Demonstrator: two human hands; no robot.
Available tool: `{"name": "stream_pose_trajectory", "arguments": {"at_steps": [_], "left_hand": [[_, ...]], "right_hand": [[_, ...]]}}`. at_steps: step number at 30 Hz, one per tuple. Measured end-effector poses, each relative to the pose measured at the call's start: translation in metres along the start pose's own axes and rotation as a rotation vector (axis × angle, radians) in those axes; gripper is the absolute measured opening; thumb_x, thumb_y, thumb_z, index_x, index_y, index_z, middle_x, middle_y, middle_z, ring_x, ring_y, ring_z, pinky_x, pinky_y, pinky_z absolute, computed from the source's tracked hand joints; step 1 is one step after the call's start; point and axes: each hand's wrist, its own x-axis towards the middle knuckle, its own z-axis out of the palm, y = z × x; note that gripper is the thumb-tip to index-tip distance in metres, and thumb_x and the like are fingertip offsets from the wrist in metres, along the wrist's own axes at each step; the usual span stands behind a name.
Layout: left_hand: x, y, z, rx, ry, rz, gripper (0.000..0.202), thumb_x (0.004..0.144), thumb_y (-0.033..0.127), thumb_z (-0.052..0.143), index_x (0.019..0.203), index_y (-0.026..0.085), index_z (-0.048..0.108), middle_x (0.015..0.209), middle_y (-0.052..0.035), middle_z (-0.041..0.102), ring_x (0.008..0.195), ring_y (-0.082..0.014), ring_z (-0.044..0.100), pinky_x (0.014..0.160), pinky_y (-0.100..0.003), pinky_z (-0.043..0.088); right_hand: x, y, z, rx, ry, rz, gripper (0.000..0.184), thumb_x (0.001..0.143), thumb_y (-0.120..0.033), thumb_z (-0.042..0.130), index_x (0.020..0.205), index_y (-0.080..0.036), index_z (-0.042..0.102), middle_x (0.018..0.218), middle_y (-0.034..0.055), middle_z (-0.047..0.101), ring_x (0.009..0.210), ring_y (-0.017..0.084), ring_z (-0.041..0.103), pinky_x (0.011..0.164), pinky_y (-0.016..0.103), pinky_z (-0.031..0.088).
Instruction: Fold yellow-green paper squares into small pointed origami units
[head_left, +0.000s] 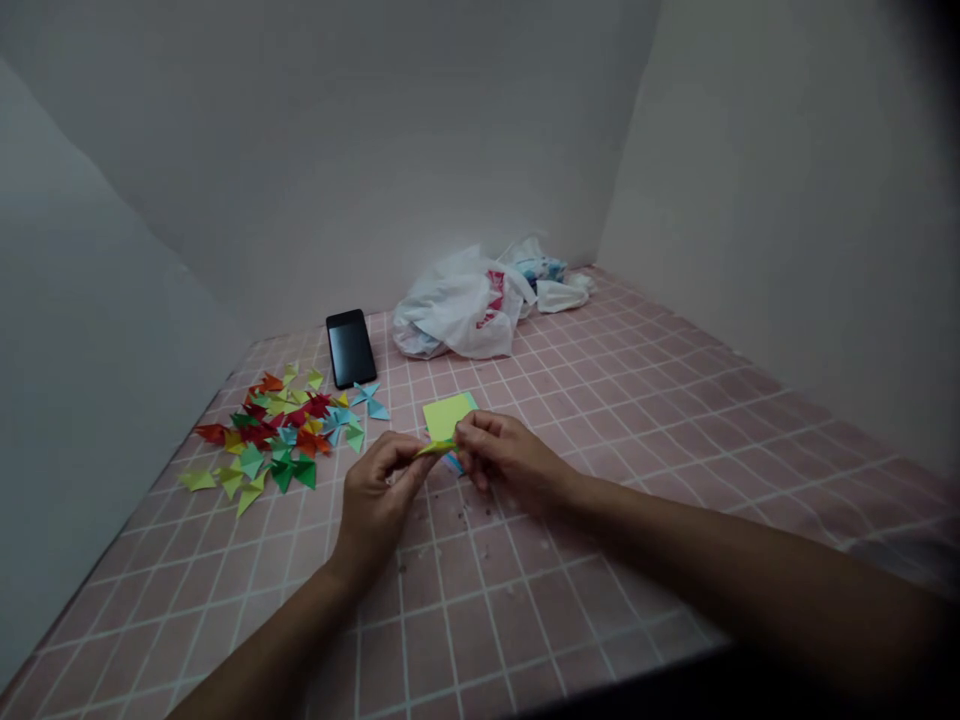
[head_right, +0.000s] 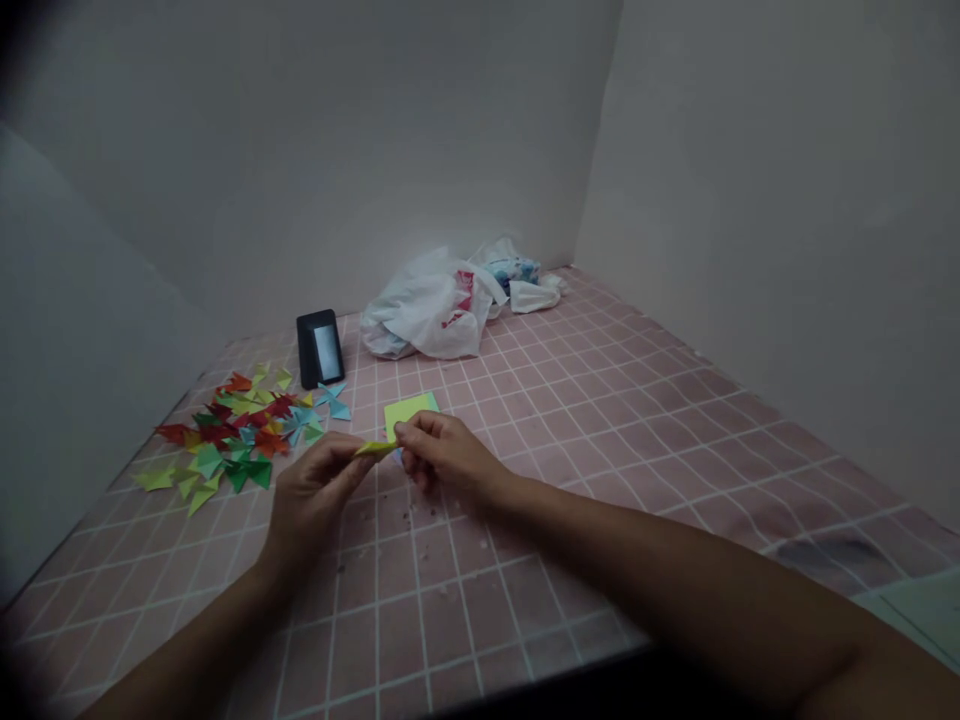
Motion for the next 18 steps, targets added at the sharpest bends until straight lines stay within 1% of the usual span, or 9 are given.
{"name": "stream_pose_trajectory", "arguments": {"at_steps": [1, 2, 3, 4, 6, 8, 10, 13, 18], "left_hand": [[-0.0014, -0.0004, 0.0022, -0.127, -0.027, -0.166, 0.006, 0.085, 0.024, 0.072, 0.082, 0.019, 0.073, 0.079, -0.0015, 0.07, 0.074, -0.0148, 0.063, 0.071, -0.026, 0.048], [-0.0027, -0.0008, 0.0043, -0.255, -0.045, -0.302, 0.011, 0.084, 0.029, 0.072, 0.081, 0.019, 0.073, 0.077, -0.0016, 0.07, 0.073, -0.0152, 0.064, 0.071, -0.027, 0.048], [-0.0041, -0.001, 0.0064, -0.365, -0.058, -0.399, 0.015, 0.083, 0.033, 0.073, 0.08, 0.018, 0.073, 0.077, -0.0016, 0.07, 0.073, -0.0155, 0.064, 0.072, -0.027, 0.049], [-0.0052, -0.0008, 0.0081, -0.436, -0.074, -0.471, 0.017, 0.081, 0.035, 0.075, 0.081, 0.018, 0.074, 0.077, -0.0015, 0.07, 0.073, -0.0156, 0.064, 0.072, -0.027, 0.049], [-0.0067, 0.0009, 0.0103, -0.48, -0.097, -0.528, 0.02, 0.078, 0.037, 0.077, 0.084, 0.018, 0.074, 0.078, -0.0013, 0.071, 0.073, -0.0148, 0.064, 0.072, -0.026, 0.048], [-0.007, 0.0041, 0.0108, -0.45, -0.093, -0.514, 0.023, 0.076, 0.037, 0.079, 0.088, 0.018, 0.075, 0.083, -0.0019, 0.072, 0.077, -0.0149, 0.064, 0.074, -0.026, 0.049], [-0.0063, 0.0071, 0.0102, -0.397, -0.066, -0.481, 0.024, 0.076, 0.036, 0.079, 0.091, 0.018, 0.074, 0.089, -0.0025, 0.073, 0.08, -0.0159, 0.065, 0.076, -0.027, 0.05], [-0.0051, 0.0088, 0.0088, -0.31, -0.025, -0.418, 0.02, 0.077, 0.035, 0.077, 0.089, 0.019, 0.073, 0.087, -0.002, 0.072, 0.08, -0.0167, 0.065, 0.075, -0.028, 0.05], [-0.0042, 0.0084, 0.0075, -0.197, 0.009, -0.282, 0.011, 0.08, 0.03, 0.074, 0.082, 0.02, 0.075, 0.084, -0.0018, 0.07, 0.082, -0.0171, 0.064, 0.077, -0.027, 0.049]], "right_hand": [[0.0002, 0.0001, -0.0003, -0.077, -0.009, -0.055, 0.032, 0.08, -0.047, 0.07, 0.08, -0.019, 0.054, 0.061, -0.0057, 0.055, 0.041, 0.007, 0.045, 0.04, 0.021, 0.034], [0.0002, 0.0001, -0.0004, -0.154, -0.022, -0.101, 0.031, 0.079, -0.044, 0.072, 0.083, -0.019, 0.055, 0.062, -0.0062, 0.054, 0.043, 0.007, 0.045, 0.041, 0.021, 0.034], [0.0, 0.0, -0.0006, -0.226, -0.03, -0.14, 0.028, 0.079, -0.041, 0.073, 0.085, -0.019, 0.056, 0.062, -0.0066, 0.053, 0.044, 0.007, 0.044, 0.043, 0.021, 0.034], [-0.0004, -0.0001, -0.0008, -0.293, -0.031, -0.176, 0.025, 0.08, -0.038, 0.072, 0.085, -0.019, 0.057, 0.061, -0.0066, 0.052, 0.045, 0.007, 0.044, 0.044, 0.021, 0.034], [-0.0009, -0.0001, -0.0015, -0.408, -0.004, -0.246, 0.018, 0.084, -0.034, 0.067, 0.08, -0.018, 0.058, 0.061, -0.0056, 0.051, 0.049, 0.008, 0.043, 0.048, 0.022, 0.034], [-0.001, 0.0001, -0.0025, -0.501, 0.033, -0.312, 0.017, 0.086, -0.029, 0.063, 0.075, -0.018, 0.058, 0.062, -0.0043, 0.052, 0.054, 0.009, 0.044, 0.052, 0.023, 0.034], [-0.0008, 0.0006, -0.0036, -0.578, 0.054, -0.364, 0.016, 0.084, -0.026, 0.063, 0.072, -0.017, 0.057, 0.063, -0.0036, 0.052, 0.057, 0.009, 0.045, 0.055, 0.024, 0.034], [-0.0016, 0.0015, -0.0034, -0.648, 0.065, -0.405, 0.016, 0.084, -0.022, 0.063, 0.07, -0.017, 0.057, 0.063, -0.0035, 0.052, 0.058, 0.009, 0.044, 0.056, 0.024, 0.033], [-0.0051, 0.0011, 0.0015, -0.763, 0.053, -0.485, 0.017, 0.085, -0.022, 0.061, 0.069, -0.017, 0.056, 0.063, -0.0025, 0.054, 0.058, 0.01, 0.046, 0.057, 0.025, 0.034]]}}
